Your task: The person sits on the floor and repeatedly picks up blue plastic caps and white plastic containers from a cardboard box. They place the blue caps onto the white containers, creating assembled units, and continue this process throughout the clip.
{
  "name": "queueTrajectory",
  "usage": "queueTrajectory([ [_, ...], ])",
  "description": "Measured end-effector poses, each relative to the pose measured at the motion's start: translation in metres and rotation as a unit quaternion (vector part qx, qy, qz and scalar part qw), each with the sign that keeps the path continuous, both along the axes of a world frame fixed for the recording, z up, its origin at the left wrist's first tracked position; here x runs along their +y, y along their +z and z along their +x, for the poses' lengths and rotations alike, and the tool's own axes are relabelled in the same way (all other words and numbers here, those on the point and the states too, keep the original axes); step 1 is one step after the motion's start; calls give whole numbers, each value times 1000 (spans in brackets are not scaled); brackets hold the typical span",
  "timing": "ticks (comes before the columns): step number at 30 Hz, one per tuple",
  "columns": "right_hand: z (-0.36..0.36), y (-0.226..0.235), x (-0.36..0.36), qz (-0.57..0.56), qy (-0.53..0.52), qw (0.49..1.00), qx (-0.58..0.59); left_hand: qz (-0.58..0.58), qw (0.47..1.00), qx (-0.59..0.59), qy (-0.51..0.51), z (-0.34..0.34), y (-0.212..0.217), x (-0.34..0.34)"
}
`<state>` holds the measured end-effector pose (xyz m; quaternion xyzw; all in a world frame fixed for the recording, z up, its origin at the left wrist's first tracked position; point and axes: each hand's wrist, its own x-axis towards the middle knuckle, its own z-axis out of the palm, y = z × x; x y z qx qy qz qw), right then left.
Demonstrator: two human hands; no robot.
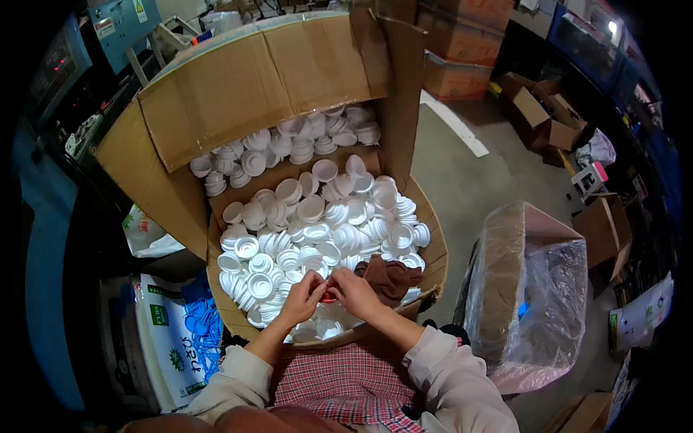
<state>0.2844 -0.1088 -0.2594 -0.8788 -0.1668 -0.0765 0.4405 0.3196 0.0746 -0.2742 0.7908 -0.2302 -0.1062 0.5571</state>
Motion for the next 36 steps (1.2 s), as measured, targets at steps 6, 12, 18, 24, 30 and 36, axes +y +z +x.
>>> queueTrajectory([
  [6,-28,13,-6,-5,-40,999,26,-193,980,32,-44,-30,-17,-14],
  [12,-37,-10,-19,-84,-146,985,35,3,965,-260,-1,-65,18,-10],
  [18,-49,11,-13,-13,-168,985,-40,183,947,-234,118,-74,5,-54],
  [24,-61,6,-15,-252,-159,952,-64,-378,761,509,-135,-35,-7,-36],
  [30,-63,5,-2,-117,-67,988,-70,-502,789,292,201,-25,-19,-65],
  [36,-72,10,8,-69,38,984,-160,-88,991,25,94,-6,12,-61],
])
